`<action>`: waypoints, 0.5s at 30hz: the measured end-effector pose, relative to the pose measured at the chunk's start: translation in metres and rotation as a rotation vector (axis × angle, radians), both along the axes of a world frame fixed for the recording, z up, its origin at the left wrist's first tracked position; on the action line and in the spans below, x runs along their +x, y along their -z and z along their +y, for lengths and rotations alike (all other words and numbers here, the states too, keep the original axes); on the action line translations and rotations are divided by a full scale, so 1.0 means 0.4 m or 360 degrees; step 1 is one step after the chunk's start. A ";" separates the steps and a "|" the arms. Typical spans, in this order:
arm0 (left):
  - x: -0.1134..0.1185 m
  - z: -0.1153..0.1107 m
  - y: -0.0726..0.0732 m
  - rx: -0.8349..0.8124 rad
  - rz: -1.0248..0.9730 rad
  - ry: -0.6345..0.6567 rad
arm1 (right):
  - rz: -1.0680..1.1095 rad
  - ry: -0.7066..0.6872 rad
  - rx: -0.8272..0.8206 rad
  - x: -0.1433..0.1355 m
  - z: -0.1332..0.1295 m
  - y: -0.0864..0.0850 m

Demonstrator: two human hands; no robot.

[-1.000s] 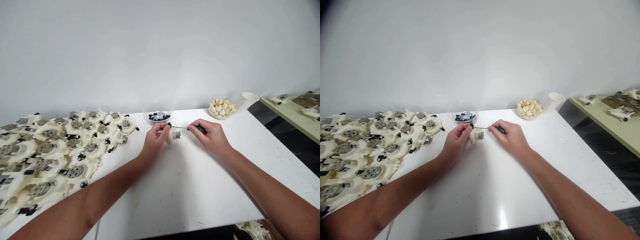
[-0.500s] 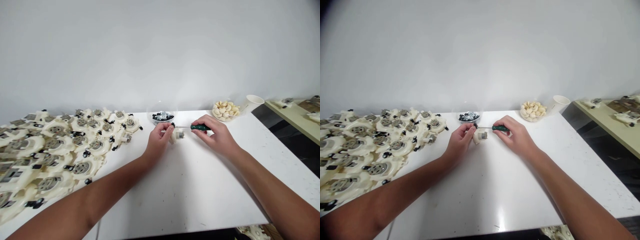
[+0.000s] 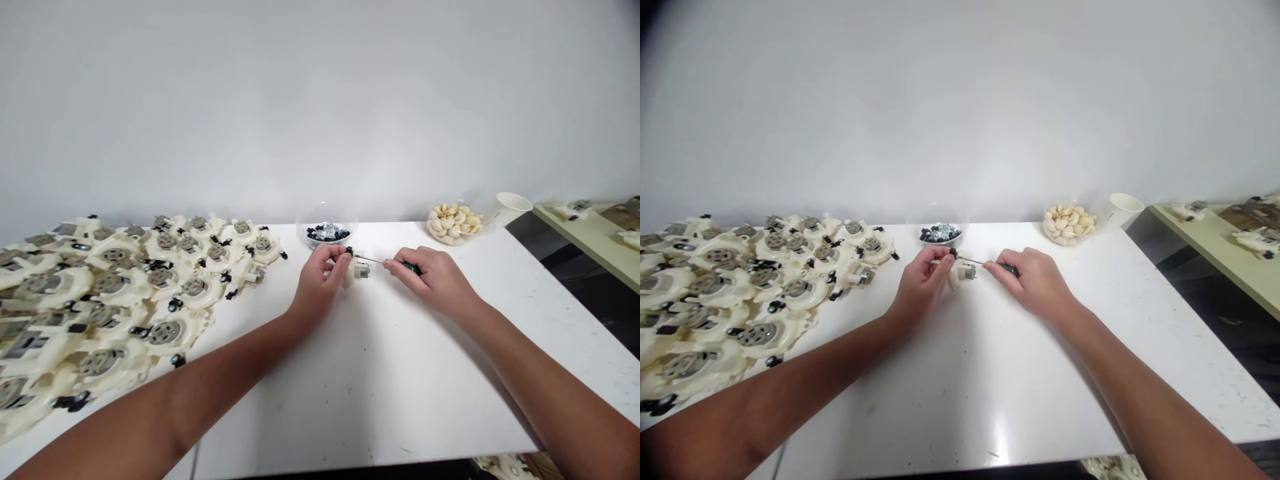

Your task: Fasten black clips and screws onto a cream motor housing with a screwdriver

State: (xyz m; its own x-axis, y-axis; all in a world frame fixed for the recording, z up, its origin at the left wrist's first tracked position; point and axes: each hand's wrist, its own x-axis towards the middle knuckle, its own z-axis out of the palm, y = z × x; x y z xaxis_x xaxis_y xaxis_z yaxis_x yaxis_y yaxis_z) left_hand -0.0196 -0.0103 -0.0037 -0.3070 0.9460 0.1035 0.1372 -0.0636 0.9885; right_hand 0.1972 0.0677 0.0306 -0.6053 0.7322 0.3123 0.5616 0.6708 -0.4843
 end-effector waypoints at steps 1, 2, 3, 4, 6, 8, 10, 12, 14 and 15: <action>0.000 0.000 0.000 0.0004 0.0015 0.0002 | 0.0009 0.0000 -0.0056 0.000 -0.002 -0.001; 0.000 0.000 0.001 0.0006 0.0027 0.0009 | 0.0038 0.0009 -0.0118 0.000 -0.003 -0.002; 0.001 0.000 0.001 0.0010 0.0035 0.0015 | 0.0077 0.0021 -0.0179 0.000 -0.005 -0.002; 0.002 0.000 0.001 0.0011 0.0037 0.0022 | 0.0121 0.0029 -0.0238 0.000 -0.007 -0.002; 0.004 0.002 0.000 0.0006 0.0016 0.0028 | 0.0207 0.0005 -0.0336 -0.001 -0.009 -0.002; 0.006 0.003 -0.001 -0.0004 -0.0032 0.0018 | 0.0286 -0.0059 -0.0386 -0.002 -0.008 -0.002; 0.007 0.005 -0.003 -0.0012 -0.0073 0.0014 | 0.0351 -0.0105 -0.0382 -0.003 -0.005 -0.001; 0.009 0.007 -0.002 -0.0003 -0.0099 0.0022 | 0.0385 -0.0121 -0.0353 -0.004 0.000 0.002; 0.010 0.008 0.001 0.0020 -0.0109 0.0041 | 0.0401 -0.0121 -0.0342 -0.004 0.004 0.007; 0.010 0.008 0.002 0.0033 -0.0103 0.0046 | 0.0407 -0.0116 -0.0344 -0.004 0.006 0.010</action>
